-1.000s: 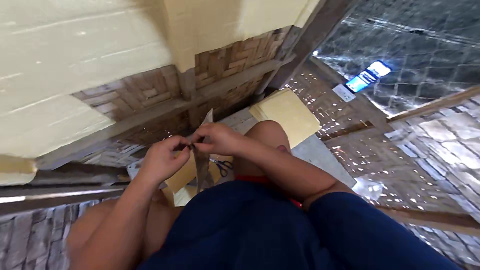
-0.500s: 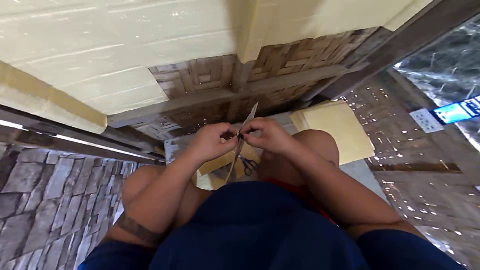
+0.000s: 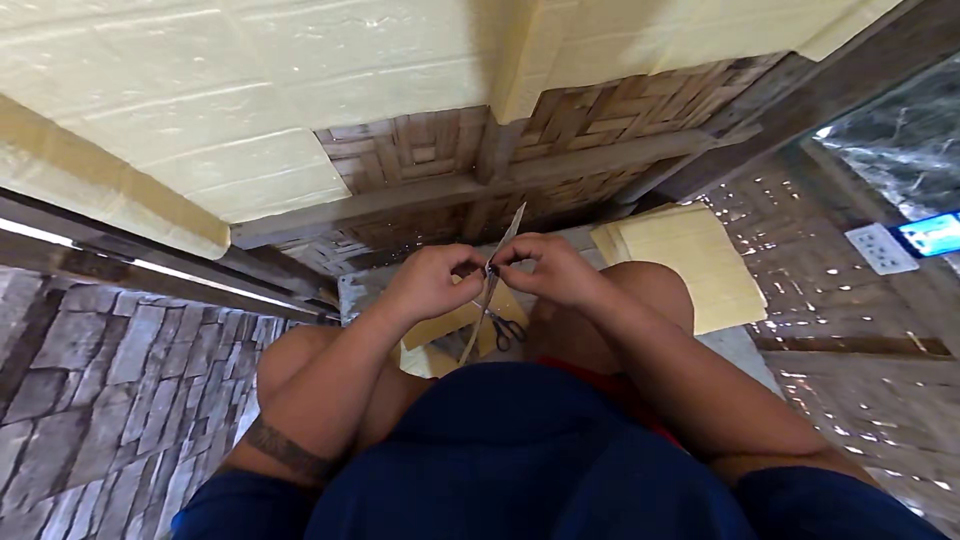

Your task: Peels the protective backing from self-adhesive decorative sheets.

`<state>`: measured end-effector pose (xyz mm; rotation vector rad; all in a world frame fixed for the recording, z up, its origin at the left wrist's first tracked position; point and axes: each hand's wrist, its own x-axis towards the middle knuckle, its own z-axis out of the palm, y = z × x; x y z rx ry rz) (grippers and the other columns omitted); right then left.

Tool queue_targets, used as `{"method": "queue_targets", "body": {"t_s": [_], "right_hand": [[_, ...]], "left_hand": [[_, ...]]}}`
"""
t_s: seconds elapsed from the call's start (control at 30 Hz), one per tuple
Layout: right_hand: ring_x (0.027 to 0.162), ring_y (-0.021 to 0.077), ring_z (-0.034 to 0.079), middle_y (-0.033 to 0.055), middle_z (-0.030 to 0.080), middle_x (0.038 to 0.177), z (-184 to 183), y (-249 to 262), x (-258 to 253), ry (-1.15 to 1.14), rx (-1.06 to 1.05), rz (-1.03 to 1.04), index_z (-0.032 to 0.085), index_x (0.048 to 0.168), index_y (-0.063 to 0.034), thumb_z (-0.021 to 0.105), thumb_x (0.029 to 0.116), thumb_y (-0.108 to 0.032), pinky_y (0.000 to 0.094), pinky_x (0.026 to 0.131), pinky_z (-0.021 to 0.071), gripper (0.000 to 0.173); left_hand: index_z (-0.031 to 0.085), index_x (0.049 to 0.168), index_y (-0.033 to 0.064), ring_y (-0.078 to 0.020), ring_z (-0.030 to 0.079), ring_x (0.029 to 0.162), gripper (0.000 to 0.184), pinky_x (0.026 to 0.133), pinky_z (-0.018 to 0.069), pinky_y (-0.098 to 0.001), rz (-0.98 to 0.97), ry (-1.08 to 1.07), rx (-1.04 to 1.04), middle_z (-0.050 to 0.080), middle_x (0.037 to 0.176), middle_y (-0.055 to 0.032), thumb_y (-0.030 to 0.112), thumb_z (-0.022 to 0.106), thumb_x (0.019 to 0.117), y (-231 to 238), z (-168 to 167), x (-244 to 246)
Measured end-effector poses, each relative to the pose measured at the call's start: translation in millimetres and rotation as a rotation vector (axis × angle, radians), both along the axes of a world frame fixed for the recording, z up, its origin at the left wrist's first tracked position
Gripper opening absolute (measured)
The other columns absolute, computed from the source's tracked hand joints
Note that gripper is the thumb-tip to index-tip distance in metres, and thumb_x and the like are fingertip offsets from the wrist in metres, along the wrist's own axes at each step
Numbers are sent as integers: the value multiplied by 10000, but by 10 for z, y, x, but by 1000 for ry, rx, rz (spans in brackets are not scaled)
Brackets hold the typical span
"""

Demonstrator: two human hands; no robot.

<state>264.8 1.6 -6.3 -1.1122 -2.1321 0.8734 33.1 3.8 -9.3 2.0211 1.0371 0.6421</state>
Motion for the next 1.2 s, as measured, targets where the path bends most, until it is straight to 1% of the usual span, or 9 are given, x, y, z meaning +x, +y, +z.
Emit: {"method": "queue_targets", "body": {"t_s": [0.1,0.23,0.43,0.63,0.77,0.87,0.97,1.07,1.2], "right_hand": [[922,78,665,33,715,950,-4,7,1,-5,-11,0,749,956,-65,656,913,-133,295,869,549,123],[913,72,667,28,717,944,-28,11,1,0,9,-4,752,965,-70,656,919,-148,283,861,550,132],[868,78,647,67,681,962,-58,5,-31,74,-44,-134,719,957,-29,635,897,-105,260,805,550,128],[744,29,611,-12,663,894,-226,-20,-16,414,-343,-295,654,1037,-51,541,968,-104,223,677,532,143],[578,23,565,-22,665,821,-222,-192,-97,626,-690,-343,599,1108,-178,400,1051,-210,169,511,446,210],[550,-10,536,-40,635,830,-185,-150,-118,910,-1000,-370,573,1059,-164,444,1046,-183,126,478,450,132],[574,-4,592,-15,621,781,-158,-138,-119,1118,-1249,-401,580,972,-115,451,1027,-172,115,522,514,151],[665,44,665,34,667,844,-111,-156,-148,1156,-1309,-459,580,988,-82,437,1045,-170,153,607,565,178],[739,114,700,62,681,920,-118,-165,-125,1116,-1253,-374,551,1136,-96,338,1072,-298,230,693,600,301]], "left_hand": [[739,1023,104,-112,718,863,186,808,604,-393,26,22,-50,748,960,-7,256,655,957,-21,51,18],[742,1031,101,-107,708,821,189,771,598,-385,59,48,-46,743,929,-18,207,596,978,-17,43,33],[728,1005,83,-73,621,688,167,647,528,-294,141,-106,-59,695,829,-14,155,583,970,29,-24,27],[702,1002,46,-104,708,839,189,806,611,-344,253,-376,-127,724,909,-30,133,544,947,65,-82,-5],[700,997,61,-79,686,831,180,786,597,-311,223,-402,-96,710,916,-11,125,542,940,44,-89,-10],[715,995,61,-52,664,844,184,741,569,-251,169,-324,-13,712,1009,-26,121,563,912,27,-87,-14],[726,996,41,-73,675,947,193,834,579,-266,99,-213,63,706,1100,-64,126,576,908,1,-81,4],[723,973,27,-86,685,960,189,849,586,-281,54,-187,87,708,1099,-77,110,570,898,-7,-83,24],[724,985,33,-82,676,958,180,838,576,-272,59,-163,55,706,1086,-70,104,579,906,-11,-78,25]]}}
